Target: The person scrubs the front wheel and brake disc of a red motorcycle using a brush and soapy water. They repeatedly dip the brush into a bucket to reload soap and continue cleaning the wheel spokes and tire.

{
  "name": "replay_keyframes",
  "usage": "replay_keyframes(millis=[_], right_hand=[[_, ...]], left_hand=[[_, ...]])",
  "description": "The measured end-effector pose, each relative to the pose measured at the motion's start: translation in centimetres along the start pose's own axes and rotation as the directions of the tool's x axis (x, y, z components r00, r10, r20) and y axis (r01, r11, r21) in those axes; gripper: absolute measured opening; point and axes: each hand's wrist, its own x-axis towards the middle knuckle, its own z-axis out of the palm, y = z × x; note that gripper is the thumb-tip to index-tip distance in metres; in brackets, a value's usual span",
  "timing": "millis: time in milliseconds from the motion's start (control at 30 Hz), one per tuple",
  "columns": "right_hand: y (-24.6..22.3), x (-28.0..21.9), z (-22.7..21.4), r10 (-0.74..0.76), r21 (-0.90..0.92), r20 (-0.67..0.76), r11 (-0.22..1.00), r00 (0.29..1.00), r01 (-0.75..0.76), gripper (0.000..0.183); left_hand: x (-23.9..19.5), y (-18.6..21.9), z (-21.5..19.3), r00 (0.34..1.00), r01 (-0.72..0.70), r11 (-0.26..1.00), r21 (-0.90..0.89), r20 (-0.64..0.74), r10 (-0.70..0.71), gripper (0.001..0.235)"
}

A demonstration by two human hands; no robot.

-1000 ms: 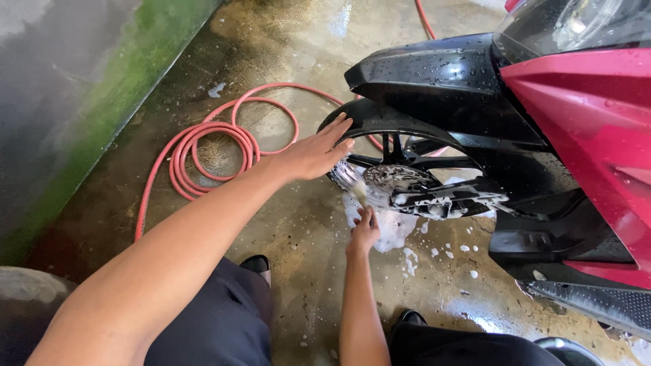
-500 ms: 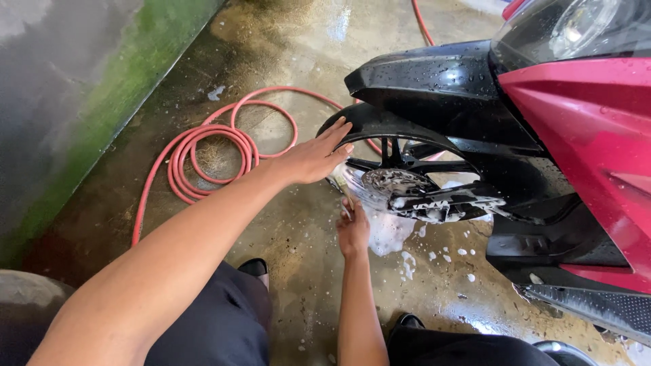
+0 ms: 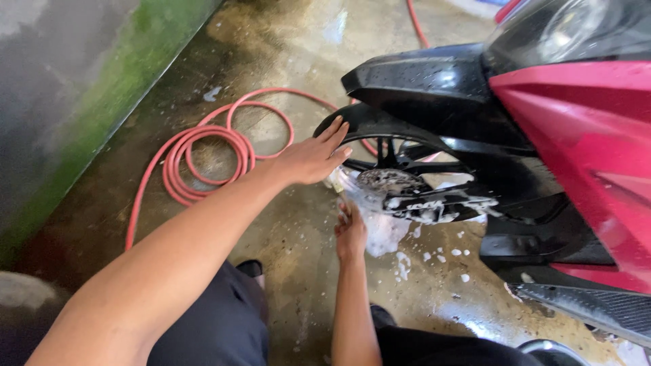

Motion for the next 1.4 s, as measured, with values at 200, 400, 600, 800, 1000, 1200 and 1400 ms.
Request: replay_keyframes(millis=[200,400,600,800,1000,1200,1400], right_hand=[[6.2,3.6,-6.2,0.139,0.059,-0.111,0.989,0.984,-0.133,0.026],[-1.1,-3.3,-0.9,-0.051,-0.076,-0.107,0.996,0.993,0.043,0.045],[-1.9,0.7,-0.9,0.019,-0.080,-0.114,0.996,0.993,-0.028,0.041],[2.3,7.3,-3.6,0.044,-0.070,-0.105,0.996,0.994,-0.051,0.034],[1.1,5.1,-2.5,0.056,-0.034,-0.071,0.998,0.996,-0.058,0.038],[1.0,8.8,-4.1,0.096,-0.058,-0.052,0.993,0.994,-0.099,0.025],[2.1,11.1,-5.0,0.166,0.039,-0.047,0.986,0.985,-0.164,0.027]], left_hand=[[1.2,2.3,0.0,0.992,0.083,0.996,0.033,-0.093,-0.080,0.071],[3.3,1.7,0.0,0.991,0.087,0.996,-0.001,-0.105,-0.087,0.083],[3.2,1.2,0.3,0.993,0.054,0.997,0.064,-0.113,-0.046,0.080],[1.1,3.4,-2.4,0.995,0.066,0.996,0.060,-0.073,-0.062,0.082],[1.7,3.5,-3.3,0.995,0.094,0.995,0.036,0.025,-0.095,0.079],[0.1,5.1,-5.8,0.989,0.133,0.989,-0.063,0.073,-0.128,0.080],[1.0,2.6,-4.5,0.989,0.121,0.992,-0.048,0.088,-0.116,0.081]])
